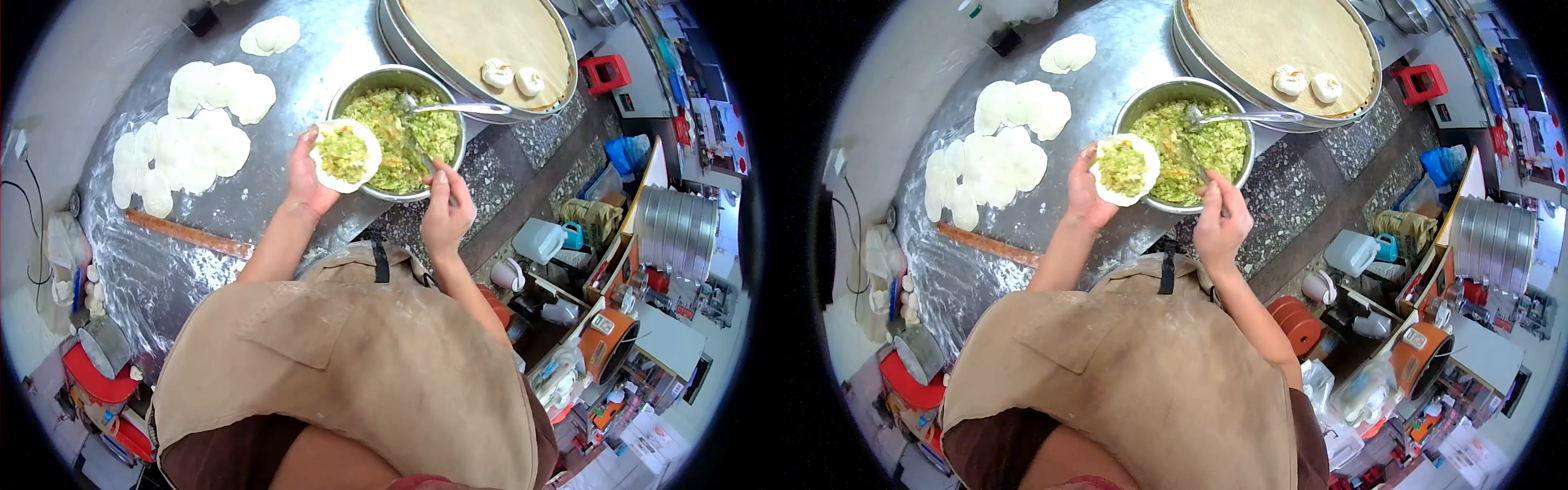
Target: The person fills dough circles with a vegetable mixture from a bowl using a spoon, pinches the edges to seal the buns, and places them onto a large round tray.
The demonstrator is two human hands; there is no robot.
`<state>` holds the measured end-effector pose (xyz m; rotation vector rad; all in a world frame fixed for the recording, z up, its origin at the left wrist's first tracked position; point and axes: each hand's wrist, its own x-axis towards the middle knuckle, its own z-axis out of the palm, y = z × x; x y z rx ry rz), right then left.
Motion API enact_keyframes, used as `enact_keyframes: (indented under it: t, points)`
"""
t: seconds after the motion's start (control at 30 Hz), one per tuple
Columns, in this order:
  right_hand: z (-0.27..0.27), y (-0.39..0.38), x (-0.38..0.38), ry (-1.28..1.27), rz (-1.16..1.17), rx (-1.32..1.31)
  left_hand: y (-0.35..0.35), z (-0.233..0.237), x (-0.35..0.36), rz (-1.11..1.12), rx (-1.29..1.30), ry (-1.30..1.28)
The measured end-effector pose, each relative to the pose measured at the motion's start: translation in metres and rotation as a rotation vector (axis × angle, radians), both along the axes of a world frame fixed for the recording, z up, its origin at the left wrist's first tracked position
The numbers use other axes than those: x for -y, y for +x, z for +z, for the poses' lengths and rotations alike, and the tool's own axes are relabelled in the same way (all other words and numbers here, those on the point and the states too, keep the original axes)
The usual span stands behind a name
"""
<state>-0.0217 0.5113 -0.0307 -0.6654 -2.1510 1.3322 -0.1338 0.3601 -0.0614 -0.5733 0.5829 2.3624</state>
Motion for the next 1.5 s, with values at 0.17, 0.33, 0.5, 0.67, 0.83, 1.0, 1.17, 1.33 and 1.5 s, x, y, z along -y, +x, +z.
enact_keyframes:
  t: [0.17, 0.33, 0.5, 0.67, 0.83, 1.0, 1.17, 1.33, 1.5]
  points:
    - [-0.018, 0.006, 0.016, 0.867, 0.286, -0.29, -0.002, 0.014, -0.024, -0.03, 0.0, 0.144]
    - [-0.027, 0.011, 0.013, 0.848, 0.317, -0.25, -0.004, 0.006, -0.03, -0.01, 0.006, 0.037]
    - [-0.015, 0.019, -0.014, 0.843, 0.34, 0.07, -0.003, 0.006, -0.015, -0.07, -0.002, 0.003]
    - [-0.018, -0.018, -0.027, 0.151, 0.359, 0.193, 0.0, 0.003, -0.003, -0.21, -0.045, 0.072]
    - [-0.017, -0.048, -0.031, -0.779, 0.325, 0.391, 0.003, 0.016, -0.004, -0.28, -0.115, 0.026]
    - [-0.013, -0.037, -0.014, 0.193, 0.312, 0.066, -0.004, 0.008, -0.002, -0.239, -0.097, 0.052]
    - [-0.021, -0.042, -0.02, 0.149, 0.25, 0.023, -0.004, 0.012, -0.005, -0.241, -0.056, 0.048]
    - [-0.023, -0.048, -0.028, -0.659, 0.302, 0.348, -0.004, 0.008, -0.004, -0.33, -0.055, 0.089]
    - [-0.015, -0.047, -0.03, -0.603, 0.374, 0.366, -0.003, 0.006, -0.004, -0.385, -0.121, -0.038]
